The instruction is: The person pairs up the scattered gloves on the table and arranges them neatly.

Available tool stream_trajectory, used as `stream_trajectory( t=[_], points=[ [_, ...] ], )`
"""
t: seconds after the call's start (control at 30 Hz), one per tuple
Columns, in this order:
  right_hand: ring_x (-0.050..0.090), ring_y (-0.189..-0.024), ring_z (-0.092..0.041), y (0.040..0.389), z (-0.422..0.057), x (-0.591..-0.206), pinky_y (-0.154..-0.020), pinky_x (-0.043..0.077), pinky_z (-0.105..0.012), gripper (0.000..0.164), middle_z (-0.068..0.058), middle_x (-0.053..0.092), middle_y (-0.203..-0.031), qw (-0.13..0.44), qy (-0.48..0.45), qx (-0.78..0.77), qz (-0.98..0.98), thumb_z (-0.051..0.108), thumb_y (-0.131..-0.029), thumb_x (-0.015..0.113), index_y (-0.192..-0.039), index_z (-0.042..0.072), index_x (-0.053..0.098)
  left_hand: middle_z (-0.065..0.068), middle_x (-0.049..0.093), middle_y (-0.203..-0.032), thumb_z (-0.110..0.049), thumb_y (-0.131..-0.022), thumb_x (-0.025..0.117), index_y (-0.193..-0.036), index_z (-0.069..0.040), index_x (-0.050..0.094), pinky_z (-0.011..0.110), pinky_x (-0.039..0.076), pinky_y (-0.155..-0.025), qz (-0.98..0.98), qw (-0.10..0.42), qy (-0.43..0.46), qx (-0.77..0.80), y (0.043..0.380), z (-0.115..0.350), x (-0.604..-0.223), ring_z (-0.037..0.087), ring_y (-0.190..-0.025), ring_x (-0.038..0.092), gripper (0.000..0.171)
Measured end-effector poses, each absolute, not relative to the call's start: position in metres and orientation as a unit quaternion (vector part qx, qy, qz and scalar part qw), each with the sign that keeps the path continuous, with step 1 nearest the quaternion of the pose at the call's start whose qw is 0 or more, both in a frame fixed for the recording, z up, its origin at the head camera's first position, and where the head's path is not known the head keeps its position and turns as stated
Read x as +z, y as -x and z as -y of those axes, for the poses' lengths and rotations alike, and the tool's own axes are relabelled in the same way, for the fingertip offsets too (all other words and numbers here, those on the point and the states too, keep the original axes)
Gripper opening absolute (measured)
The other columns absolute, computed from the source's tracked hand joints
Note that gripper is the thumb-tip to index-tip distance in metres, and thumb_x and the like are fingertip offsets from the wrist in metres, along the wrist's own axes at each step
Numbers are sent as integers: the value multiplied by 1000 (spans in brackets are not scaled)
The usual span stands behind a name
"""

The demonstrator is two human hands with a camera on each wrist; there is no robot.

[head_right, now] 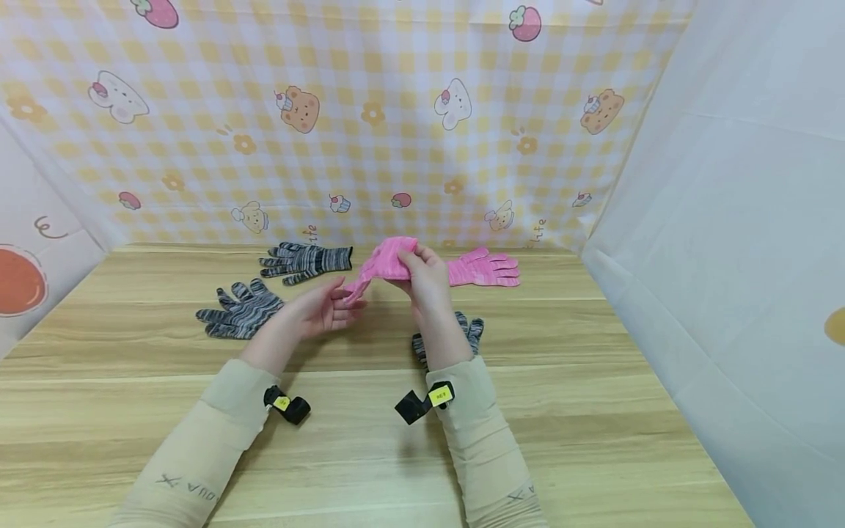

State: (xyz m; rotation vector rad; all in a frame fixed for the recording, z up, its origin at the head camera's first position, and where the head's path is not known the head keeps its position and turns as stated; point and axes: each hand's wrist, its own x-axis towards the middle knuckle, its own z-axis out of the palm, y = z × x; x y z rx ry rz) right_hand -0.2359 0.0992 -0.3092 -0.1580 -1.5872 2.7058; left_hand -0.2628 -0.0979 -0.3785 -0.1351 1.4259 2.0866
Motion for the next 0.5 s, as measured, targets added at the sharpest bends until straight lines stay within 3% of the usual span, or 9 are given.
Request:
stream_trajectory(
  t=[0.13,0.27,0.37,0.5],
  points=[
    [65,-80,-15,233,-98,-307,-79,55,-30,29,-12,59,-102,12,50,864,500,2,-96,54,-124,-6,53,25,56,-124,-45,-104,23,-137,9,35,37,45,-98,-530,312,60,786,258,97,-378,28,-108,59,64],
    [64,-84,-15,231,-96,-306,-80,54,-28,31,-13,58,-106,21,55,864,499,3,-97,54,-126,-6,51,29,30,-147,-50,-102,17,-146,9,21,40,38,-104,-506,329,52,795,253,95,-377,38,-131,38,74],
    [64,-86,-16,231,-95,-307,-80,54,-28,31,-13,58,-107,27,60,866,496,2,-96,54,-126,-5,52,29,23,-150,-54,-101,15,-148,8,17,43,32,-108,-482,339,40,807,250,93,-375,41,-136,28,78],
    [63,-86,-16,231,-93,-309,-80,54,-29,27,-13,60,-106,39,68,865,496,2,-95,56,-122,-4,55,29,26,-149,-61,-98,18,-147,8,19,45,32,-108,-458,344,33,819,245,90,-371,43,-134,31,85]
  ],
)
